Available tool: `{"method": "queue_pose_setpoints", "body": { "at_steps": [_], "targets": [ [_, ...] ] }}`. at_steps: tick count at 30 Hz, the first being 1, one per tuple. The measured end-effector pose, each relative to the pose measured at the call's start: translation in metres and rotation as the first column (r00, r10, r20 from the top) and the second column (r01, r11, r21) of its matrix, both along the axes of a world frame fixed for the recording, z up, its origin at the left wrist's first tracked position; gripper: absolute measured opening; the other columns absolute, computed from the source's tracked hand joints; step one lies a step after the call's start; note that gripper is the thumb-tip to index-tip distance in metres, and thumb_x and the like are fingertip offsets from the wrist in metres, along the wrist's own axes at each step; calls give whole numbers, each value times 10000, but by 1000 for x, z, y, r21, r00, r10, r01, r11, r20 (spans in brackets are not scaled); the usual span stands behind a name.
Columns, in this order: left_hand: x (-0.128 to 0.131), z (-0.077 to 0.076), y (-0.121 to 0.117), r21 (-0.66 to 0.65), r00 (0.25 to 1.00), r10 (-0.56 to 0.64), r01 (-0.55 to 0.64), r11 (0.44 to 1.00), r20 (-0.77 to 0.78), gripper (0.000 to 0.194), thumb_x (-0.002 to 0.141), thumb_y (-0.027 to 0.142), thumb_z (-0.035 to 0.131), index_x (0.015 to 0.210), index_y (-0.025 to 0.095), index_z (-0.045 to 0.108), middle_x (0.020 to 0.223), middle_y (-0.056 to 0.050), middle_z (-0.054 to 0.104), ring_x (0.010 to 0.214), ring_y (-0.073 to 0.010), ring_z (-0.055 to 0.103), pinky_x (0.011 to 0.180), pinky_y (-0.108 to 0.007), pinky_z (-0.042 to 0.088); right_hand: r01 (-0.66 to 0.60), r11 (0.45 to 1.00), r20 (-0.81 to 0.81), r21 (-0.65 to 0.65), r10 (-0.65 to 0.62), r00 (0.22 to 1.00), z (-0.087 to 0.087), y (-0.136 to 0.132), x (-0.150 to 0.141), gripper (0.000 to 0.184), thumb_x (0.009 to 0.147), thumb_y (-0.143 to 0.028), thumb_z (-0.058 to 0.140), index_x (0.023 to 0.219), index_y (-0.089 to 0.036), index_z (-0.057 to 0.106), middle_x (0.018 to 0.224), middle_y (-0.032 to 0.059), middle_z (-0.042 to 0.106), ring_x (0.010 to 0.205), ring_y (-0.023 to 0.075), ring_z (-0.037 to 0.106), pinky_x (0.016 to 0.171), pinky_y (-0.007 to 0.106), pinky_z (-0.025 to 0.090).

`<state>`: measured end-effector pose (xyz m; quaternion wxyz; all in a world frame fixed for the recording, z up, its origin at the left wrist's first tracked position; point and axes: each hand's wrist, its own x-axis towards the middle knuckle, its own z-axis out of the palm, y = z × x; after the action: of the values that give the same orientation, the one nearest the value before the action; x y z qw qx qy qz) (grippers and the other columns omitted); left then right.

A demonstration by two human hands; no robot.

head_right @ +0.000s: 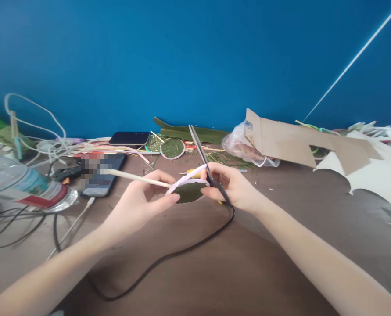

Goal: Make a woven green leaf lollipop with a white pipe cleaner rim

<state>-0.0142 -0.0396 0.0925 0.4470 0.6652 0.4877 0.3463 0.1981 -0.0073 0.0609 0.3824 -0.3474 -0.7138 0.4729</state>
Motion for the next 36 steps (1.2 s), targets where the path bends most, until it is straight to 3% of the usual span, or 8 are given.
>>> {"method": "queue_pose_setpoints", "body": {
  "at_steps": [8,13,18,25,30,36],
  "targets": [
    [-3,-3,6,-85,996,-72,76,993,50,152,757,302,623,840,187,678,886,-19,691,807,-180,629,718,-256,474,36,997,7,-70,-35,999,0,0,0,245,726,-347,676,778,-197,490,720,-15,500,611,107,465,566,240,395],
    [-5,-6,9,-196,990,-92,112,974,107,304,824,426,527,902,171,672,929,-45,660,621,-126,583,580,-249,483,73,995,16,-69,-72,997,3,-1,-1,220,721,-307,682,792,-202,502,729,-14,516,649,117,488,594,240,416],
    [0,-6,9,-255,966,-33,100,962,256,261,788,392,566,799,147,656,948,-63,627,831,-174,599,686,-260,533,78,996,58,-36,-76,995,5,-1,-2,199,727,-306,674,776,-200,512,728,-6,526,666,129,510,620,253,434],
    [3,-8,8,-292,955,34,56,955,296,173,752,312,611,668,164,581,749,-5,588,699,-121,579,699,-245,516,84,996,86,15,-85,993,5,-3,-3,164,738,-282,653,782,-193,523,747,-3,501,662,123,513,614,252,433],
    [0,-13,12,-306,920,33,96,947,390,179,746,302,628,651,161,572,791,5,562,797,-125,567,756,-244,498,131,991,77,35,-133,988,7,-5,-5,199,726,-299,674,836,-203,539,766,-3,533,653,119,520,602,250,438],
    [-5,-17,21,-271,851,136,7,963,508,166,735,296,655,671,149,612,807,8,528,870,-144,567,887,-309,461,218,976,8,8,-218,976,13,-3,3,256,746,-386,667,901,-228,538,748,-3,571,611,120,548,541,242,444]
  ]
}}
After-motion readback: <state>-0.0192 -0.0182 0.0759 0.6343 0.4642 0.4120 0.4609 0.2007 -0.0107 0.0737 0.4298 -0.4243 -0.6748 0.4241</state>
